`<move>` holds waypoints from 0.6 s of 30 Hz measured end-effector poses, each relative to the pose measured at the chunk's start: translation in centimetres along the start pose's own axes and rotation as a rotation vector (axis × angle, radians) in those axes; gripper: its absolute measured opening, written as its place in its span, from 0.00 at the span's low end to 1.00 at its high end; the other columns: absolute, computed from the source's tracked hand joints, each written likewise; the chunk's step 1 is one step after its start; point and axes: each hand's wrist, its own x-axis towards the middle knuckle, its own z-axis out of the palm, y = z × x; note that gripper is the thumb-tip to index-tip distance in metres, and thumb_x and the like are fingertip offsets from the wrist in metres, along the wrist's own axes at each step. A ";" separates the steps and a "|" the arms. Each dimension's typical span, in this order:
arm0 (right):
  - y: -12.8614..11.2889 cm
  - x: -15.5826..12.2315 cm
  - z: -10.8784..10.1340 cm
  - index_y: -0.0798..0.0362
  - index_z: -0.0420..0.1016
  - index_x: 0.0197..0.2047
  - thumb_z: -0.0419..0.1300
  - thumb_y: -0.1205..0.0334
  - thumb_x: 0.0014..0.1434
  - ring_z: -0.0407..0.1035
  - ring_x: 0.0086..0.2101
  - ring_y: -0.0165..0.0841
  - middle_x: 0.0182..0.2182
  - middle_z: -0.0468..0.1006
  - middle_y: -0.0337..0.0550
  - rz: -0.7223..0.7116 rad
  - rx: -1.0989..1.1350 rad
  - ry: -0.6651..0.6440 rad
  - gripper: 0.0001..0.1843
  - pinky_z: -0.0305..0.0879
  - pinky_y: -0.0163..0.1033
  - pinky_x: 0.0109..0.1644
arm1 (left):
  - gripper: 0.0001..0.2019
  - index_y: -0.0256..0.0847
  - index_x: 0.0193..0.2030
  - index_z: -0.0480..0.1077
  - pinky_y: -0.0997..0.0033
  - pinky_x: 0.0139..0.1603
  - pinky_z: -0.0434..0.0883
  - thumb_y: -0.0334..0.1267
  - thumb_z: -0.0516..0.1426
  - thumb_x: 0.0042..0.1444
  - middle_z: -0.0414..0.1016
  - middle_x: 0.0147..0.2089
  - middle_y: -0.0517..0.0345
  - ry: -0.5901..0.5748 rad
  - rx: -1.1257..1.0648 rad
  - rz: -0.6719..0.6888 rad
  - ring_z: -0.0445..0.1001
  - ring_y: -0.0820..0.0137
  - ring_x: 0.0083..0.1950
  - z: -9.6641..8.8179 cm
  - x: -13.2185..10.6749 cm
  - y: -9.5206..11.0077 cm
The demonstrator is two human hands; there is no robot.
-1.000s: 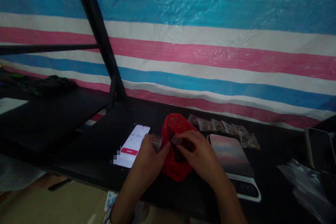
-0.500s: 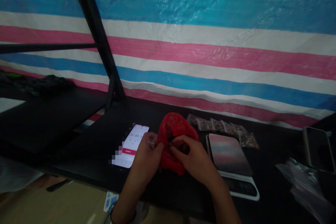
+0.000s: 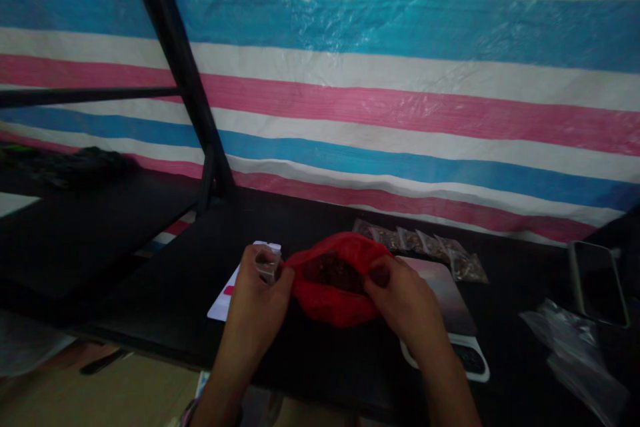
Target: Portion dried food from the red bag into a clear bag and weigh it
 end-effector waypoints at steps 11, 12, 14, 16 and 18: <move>-1.4 0.3 1.1 0.45 0.82 0.44 0.66 0.65 0.65 0.76 0.46 0.40 0.44 0.85 0.40 -0.305 0.178 0.048 0.06 0.65 0.42 0.50 | 0.18 0.50 0.53 0.61 0.70 0.34 0.71 0.41 0.63 0.60 0.68 0.39 0.64 -0.083 -0.064 0.337 0.71 0.70 0.33 -0.1 -5.4 4.4; -1.5 0.6 1.4 0.46 0.83 0.44 0.66 0.66 0.65 0.76 0.47 0.41 0.44 0.85 0.41 -0.318 0.131 0.062 0.06 0.65 0.43 0.51 | 0.17 0.49 0.54 0.61 0.69 0.37 0.72 0.39 0.61 0.61 0.69 0.41 0.63 -0.115 -0.060 0.354 0.72 0.69 0.36 0.2 -5.3 4.1; -1.4 1.1 2.0 0.47 0.82 0.45 0.66 0.66 0.65 0.75 0.48 0.43 0.45 0.84 0.44 -0.282 0.037 0.112 0.07 0.65 0.44 0.52 | 0.14 0.47 0.53 0.62 0.67 0.43 0.74 0.34 0.58 0.62 0.71 0.43 0.60 -0.160 -0.055 0.335 0.75 0.68 0.42 1.2 -4.7 3.2; -1.1 1.5 2.4 0.49 0.82 0.46 0.66 0.65 0.65 0.75 0.48 0.44 0.46 0.84 0.47 -0.210 -0.020 0.168 0.07 0.65 0.45 0.51 | 0.12 0.46 0.50 0.64 0.64 0.47 0.74 0.32 0.56 0.61 0.72 0.44 0.58 -0.166 -0.029 0.280 0.76 0.65 0.44 2.5 -3.8 2.1; -0.7 1.8 2.5 0.50 0.81 0.46 0.65 0.65 0.66 0.75 0.47 0.45 0.46 0.83 0.49 -0.155 -0.045 0.200 0.06 0.65 0.45 0.50 | 0.11 0.44 0.47 0.66 0.60 0.49 0.74 0.33 0.58 0.58 0.73 0.46 0.55 -0.142 0.041 0.223 0.76 0.62 0.46 3.8 -2.8 1.0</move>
